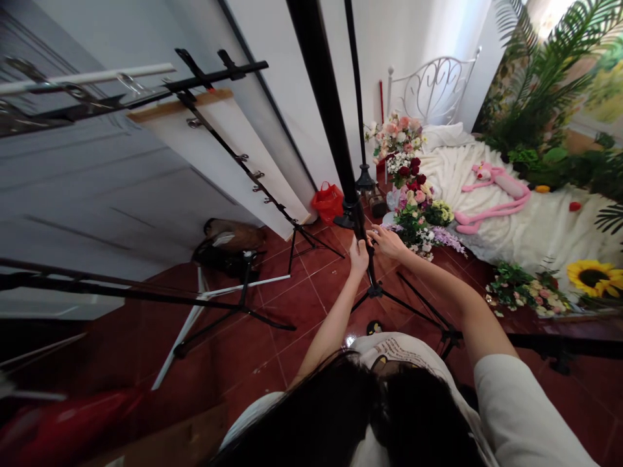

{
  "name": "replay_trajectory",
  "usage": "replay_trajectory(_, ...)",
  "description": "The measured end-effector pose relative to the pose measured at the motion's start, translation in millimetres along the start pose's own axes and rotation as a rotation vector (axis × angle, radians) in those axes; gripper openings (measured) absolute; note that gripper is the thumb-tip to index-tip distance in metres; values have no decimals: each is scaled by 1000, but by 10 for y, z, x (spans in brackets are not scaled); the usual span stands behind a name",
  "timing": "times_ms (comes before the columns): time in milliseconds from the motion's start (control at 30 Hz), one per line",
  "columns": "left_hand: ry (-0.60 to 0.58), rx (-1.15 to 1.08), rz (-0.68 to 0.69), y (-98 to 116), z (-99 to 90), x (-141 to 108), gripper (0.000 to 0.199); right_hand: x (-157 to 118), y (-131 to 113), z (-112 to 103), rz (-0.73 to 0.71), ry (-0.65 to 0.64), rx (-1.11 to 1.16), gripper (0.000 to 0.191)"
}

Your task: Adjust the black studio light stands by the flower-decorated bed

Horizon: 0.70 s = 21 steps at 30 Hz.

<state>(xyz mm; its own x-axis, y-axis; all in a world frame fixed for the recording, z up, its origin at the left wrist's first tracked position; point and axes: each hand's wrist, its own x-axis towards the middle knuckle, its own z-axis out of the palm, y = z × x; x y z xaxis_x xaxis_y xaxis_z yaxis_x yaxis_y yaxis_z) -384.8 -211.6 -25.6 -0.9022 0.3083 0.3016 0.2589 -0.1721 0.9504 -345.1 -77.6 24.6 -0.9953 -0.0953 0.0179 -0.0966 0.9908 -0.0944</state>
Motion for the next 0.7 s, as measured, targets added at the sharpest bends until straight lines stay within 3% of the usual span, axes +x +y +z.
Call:
replay_trajectory(133, 3, 25, 8, 22, -7, 3, 61, 37, 83, -202, -118, -79, 144, 43)
replay_trajectory(300, 26, 13, 29, 67, -6, -2, 61, 156, 43, -434, -109, -86, 122, 30)
replay_trajectory(433, 37, 32, 41, 58, -4, 0, 60, 23, 18, -196, -102, 81, 84, 34)
replay_trajectory(533, 27, 51, 52, 48, -5, 4, 60, -299, 69, 137, -121, 280, 144, 46)
replay_trajectory(600, 18, 56, 55, 54, -6, 5, 59, -539, 110, 303, -105, 330, 189, 53)
replay_trajectory(700, 20, 47, 45, 63, -12, 1, 58, -753, 98, 316, -85, 401, 315, 50)
